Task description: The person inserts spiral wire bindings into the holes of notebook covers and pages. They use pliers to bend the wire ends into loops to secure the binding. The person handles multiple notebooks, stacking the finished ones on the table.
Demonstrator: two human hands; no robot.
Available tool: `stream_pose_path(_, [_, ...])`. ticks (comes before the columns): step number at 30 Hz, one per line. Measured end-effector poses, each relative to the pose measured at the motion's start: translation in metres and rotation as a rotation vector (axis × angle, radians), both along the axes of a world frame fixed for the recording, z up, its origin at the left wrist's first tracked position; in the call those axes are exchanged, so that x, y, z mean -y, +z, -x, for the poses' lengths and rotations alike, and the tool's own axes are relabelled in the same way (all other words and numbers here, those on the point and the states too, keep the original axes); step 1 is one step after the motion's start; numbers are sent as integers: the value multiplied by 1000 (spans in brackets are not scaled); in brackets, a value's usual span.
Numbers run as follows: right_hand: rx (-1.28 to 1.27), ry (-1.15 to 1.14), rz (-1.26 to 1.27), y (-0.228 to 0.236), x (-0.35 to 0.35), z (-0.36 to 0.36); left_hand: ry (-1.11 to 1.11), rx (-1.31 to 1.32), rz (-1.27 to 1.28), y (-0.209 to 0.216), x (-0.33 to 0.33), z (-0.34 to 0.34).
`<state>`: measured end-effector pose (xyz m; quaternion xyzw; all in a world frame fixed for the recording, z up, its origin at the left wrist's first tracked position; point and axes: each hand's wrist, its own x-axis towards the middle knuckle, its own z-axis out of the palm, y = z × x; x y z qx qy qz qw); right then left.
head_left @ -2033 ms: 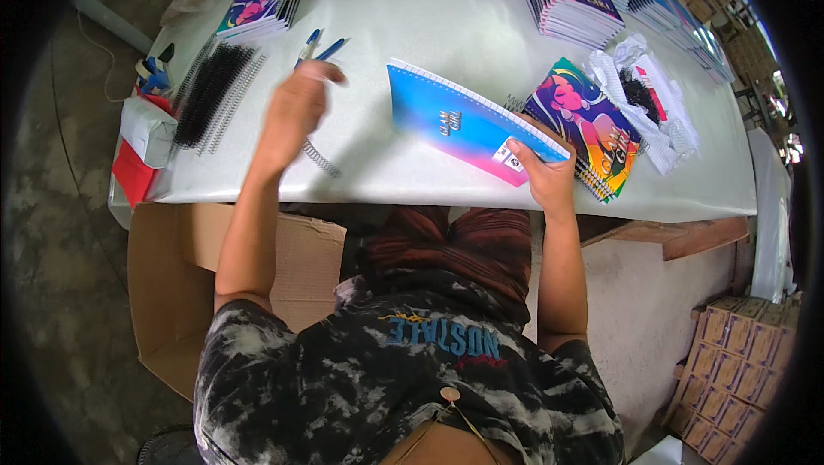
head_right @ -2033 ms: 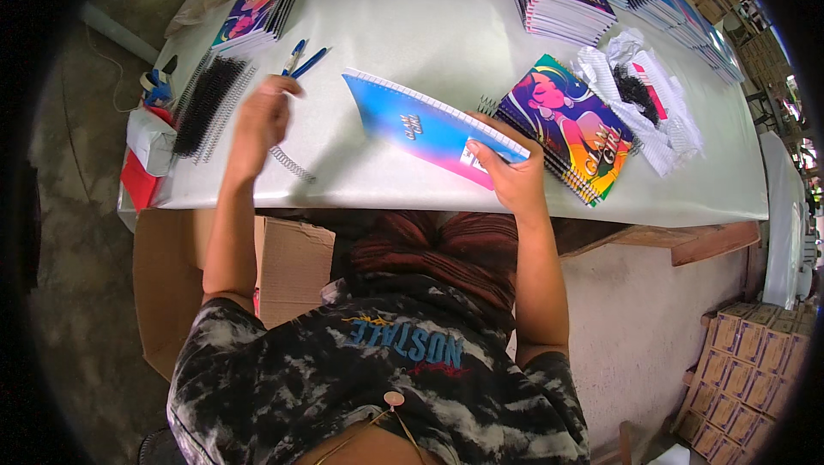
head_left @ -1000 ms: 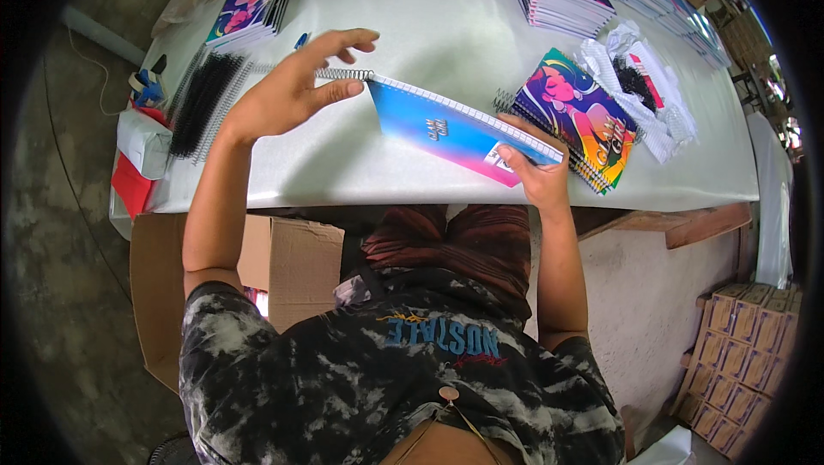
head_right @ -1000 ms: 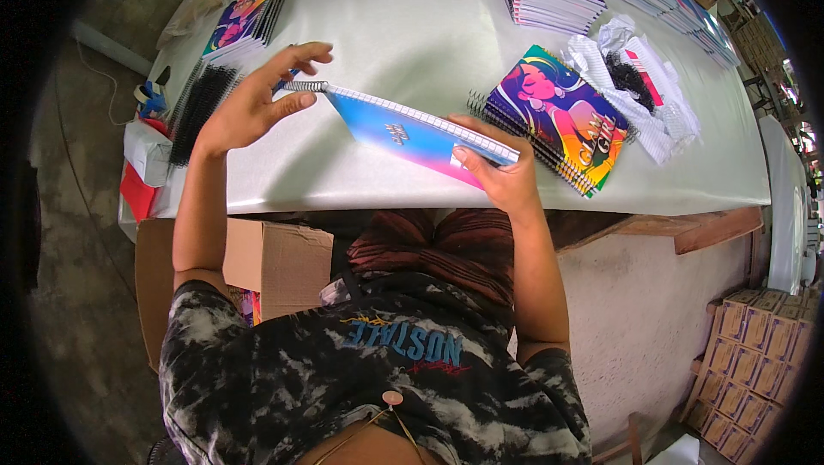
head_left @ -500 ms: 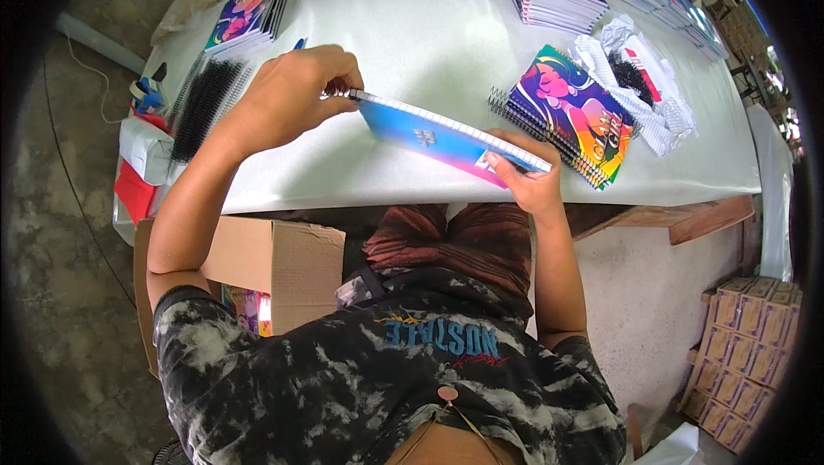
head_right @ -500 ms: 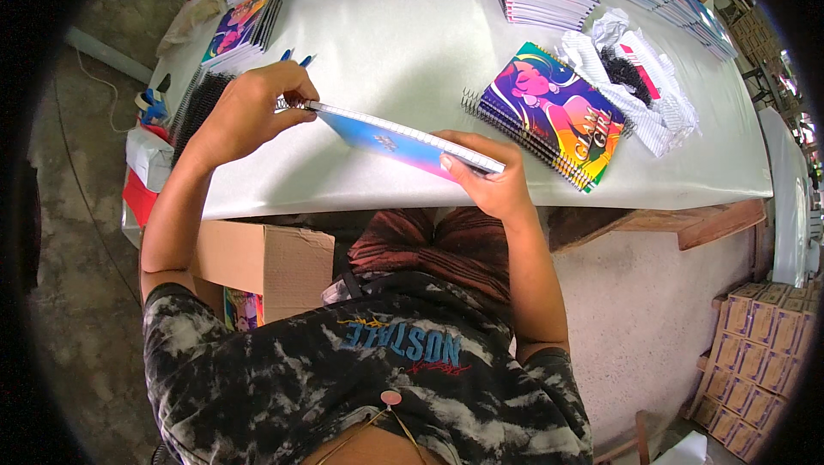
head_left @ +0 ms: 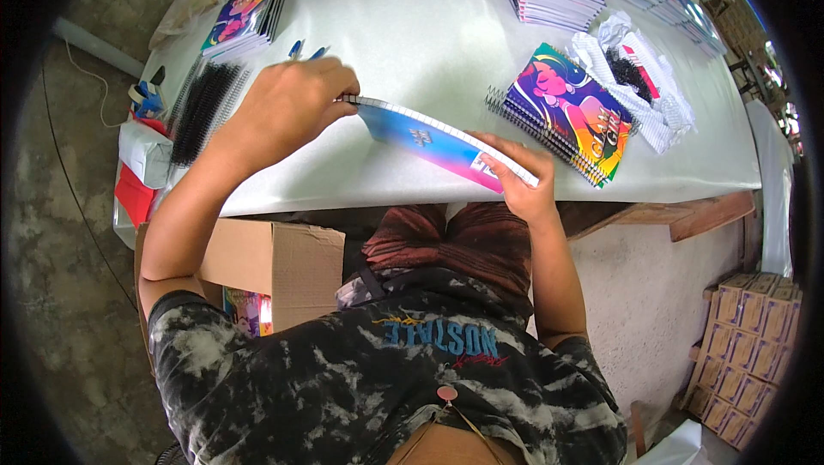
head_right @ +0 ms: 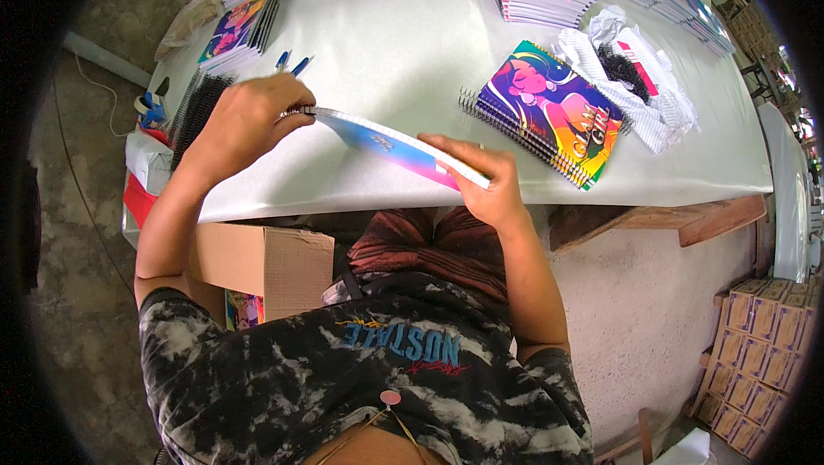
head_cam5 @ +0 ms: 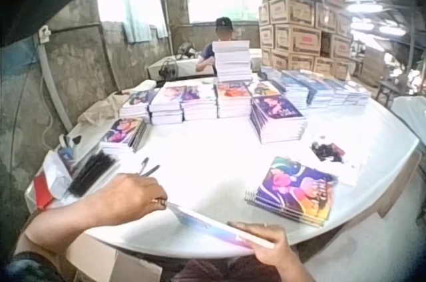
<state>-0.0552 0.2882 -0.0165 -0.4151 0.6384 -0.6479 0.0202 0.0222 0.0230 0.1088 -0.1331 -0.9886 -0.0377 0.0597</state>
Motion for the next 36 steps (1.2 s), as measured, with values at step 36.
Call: stream_pose_path(36, [-395, -52, 27, -6, 10, -27, -6, -1095, -108, -99, 28, 16])
